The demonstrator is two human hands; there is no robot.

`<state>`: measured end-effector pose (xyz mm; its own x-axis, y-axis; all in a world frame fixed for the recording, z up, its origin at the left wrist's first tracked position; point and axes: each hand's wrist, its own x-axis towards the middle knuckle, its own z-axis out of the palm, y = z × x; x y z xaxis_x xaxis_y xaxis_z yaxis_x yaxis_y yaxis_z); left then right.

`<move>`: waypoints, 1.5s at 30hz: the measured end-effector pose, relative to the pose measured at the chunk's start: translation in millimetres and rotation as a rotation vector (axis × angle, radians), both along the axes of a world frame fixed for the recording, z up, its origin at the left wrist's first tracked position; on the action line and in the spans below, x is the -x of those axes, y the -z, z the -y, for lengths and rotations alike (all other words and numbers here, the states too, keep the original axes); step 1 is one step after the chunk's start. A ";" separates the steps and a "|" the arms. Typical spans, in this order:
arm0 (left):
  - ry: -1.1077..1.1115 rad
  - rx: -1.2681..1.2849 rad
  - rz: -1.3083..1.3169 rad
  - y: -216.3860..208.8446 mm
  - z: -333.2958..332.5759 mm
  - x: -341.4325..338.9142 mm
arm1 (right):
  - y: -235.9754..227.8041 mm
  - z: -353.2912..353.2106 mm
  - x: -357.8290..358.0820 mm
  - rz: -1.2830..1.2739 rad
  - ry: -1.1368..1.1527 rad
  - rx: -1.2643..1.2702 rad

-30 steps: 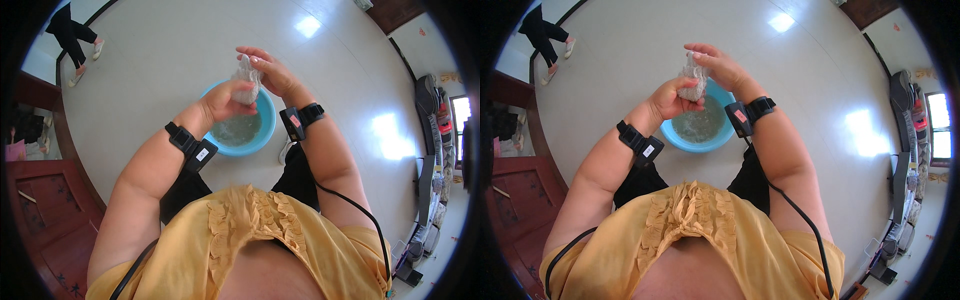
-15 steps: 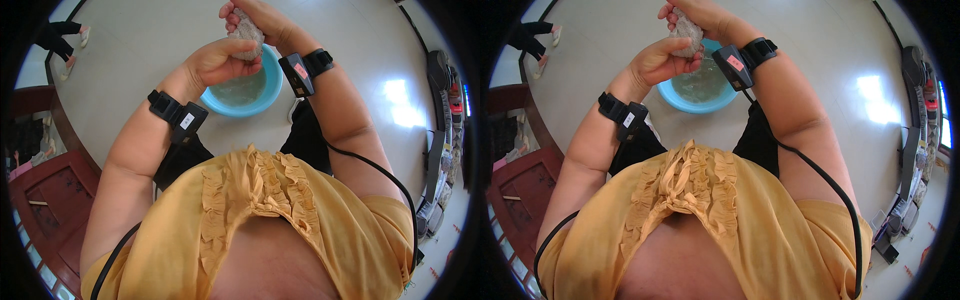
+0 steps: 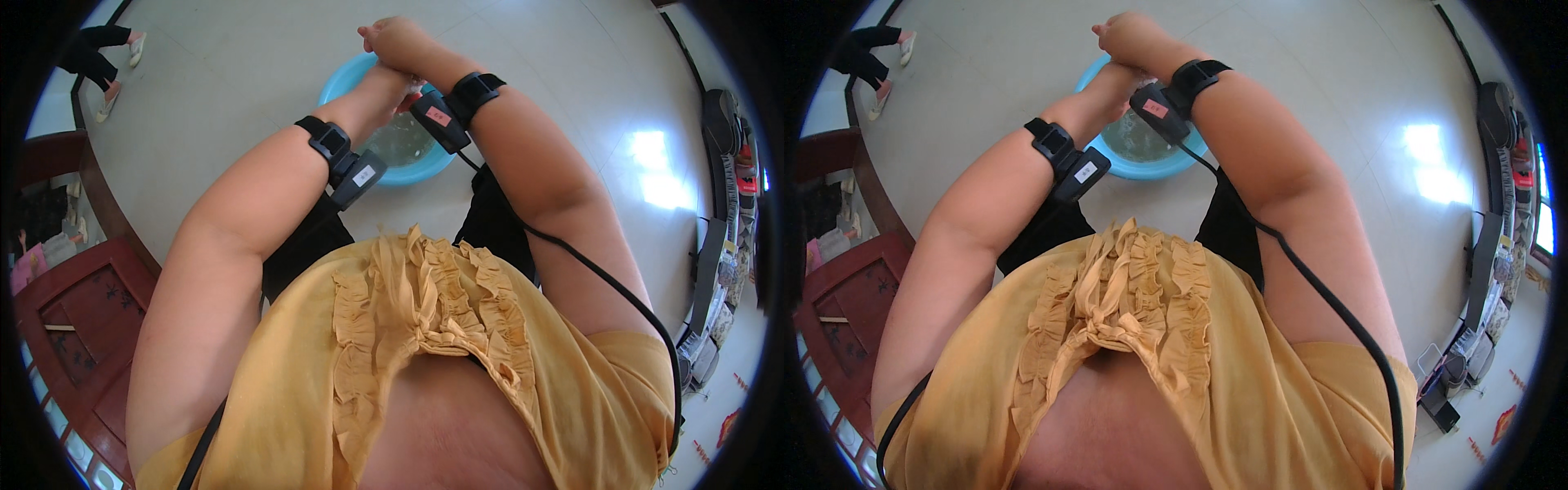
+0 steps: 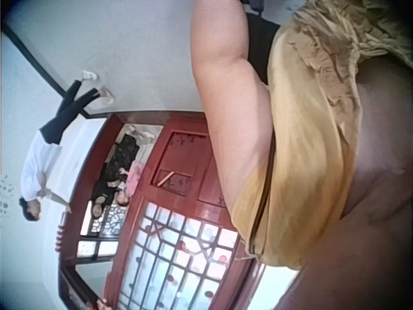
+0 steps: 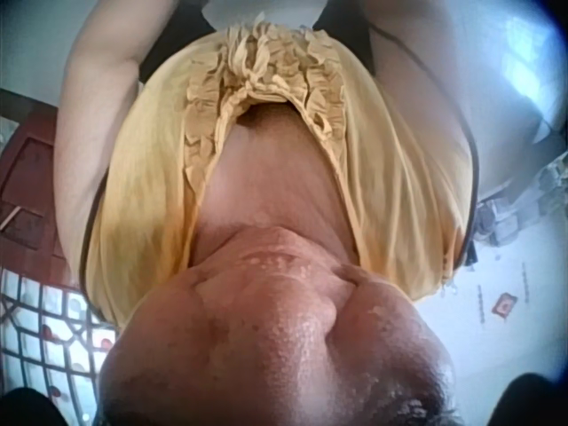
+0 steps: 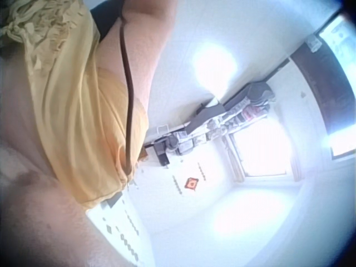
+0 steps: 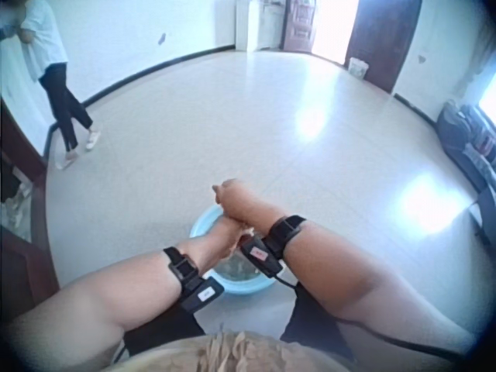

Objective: The person wets a cloth in a blue basin, wrings it out, and wipes a white coffee table and surrounding floor area. The person moves items on the table to reach underneath and wipes the table edges and floor around the table legs.

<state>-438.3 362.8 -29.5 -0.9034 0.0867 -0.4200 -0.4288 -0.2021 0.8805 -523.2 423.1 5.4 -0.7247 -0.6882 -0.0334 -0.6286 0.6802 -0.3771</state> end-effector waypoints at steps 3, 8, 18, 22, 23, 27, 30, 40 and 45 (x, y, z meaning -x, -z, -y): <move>0.005 0.182 0.037 12.9 -14.7 14.1 | 53.0 -3.4 34.0 -0.125 -0.012 -0.132; 0.109 0.909 -0.656 89.1 17.1 26.5 | 43.3 15.7 16.0 -0.193 0.030 -0.070; 0.259 1.246 -0.517 -0.1 36.9 7.6 | 0.7 -11.8 -19.2 0.495 0.308 0.649; 0.028 1.057 -0.581 -31.2 47.6 -17.6 | -25.7 -45.8 -29.6 0.638 0.096 0.531; -0.074 1.059 -0.579 -20.1 47.8 -17.9 | -30.9 -47.8 -33.5 0.671 0.076 0.509; -0.179 -0.087 0.006 -3.8 53.0 -16.5 | -54.3 -44.3 -43.5 0.640 0.211 0.564; 0.037 -0.635 -0.087 -33.4 45.2 -19.4 | -42.0 -47.8 -44.5 0.272 0.166 0.617; 0.011 -0.751 -0.059 -82.1 37.8 -32.2 | -96.7 -77.2 -45.0 0.561 0.089 0.868; 0.309 -1.045 -0.050 -98.7 28.1 -43.6 | -86.5 -65.5 -31.7 1.237 -0.115 1.132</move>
<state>-394.7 334.7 69.2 -0.7952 0.6056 0.0302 -0.5580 -0.7504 0.3543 -491.5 488.6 91.9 -0.5909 -0.8067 0.0097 0.3754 -0.2856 -0.8818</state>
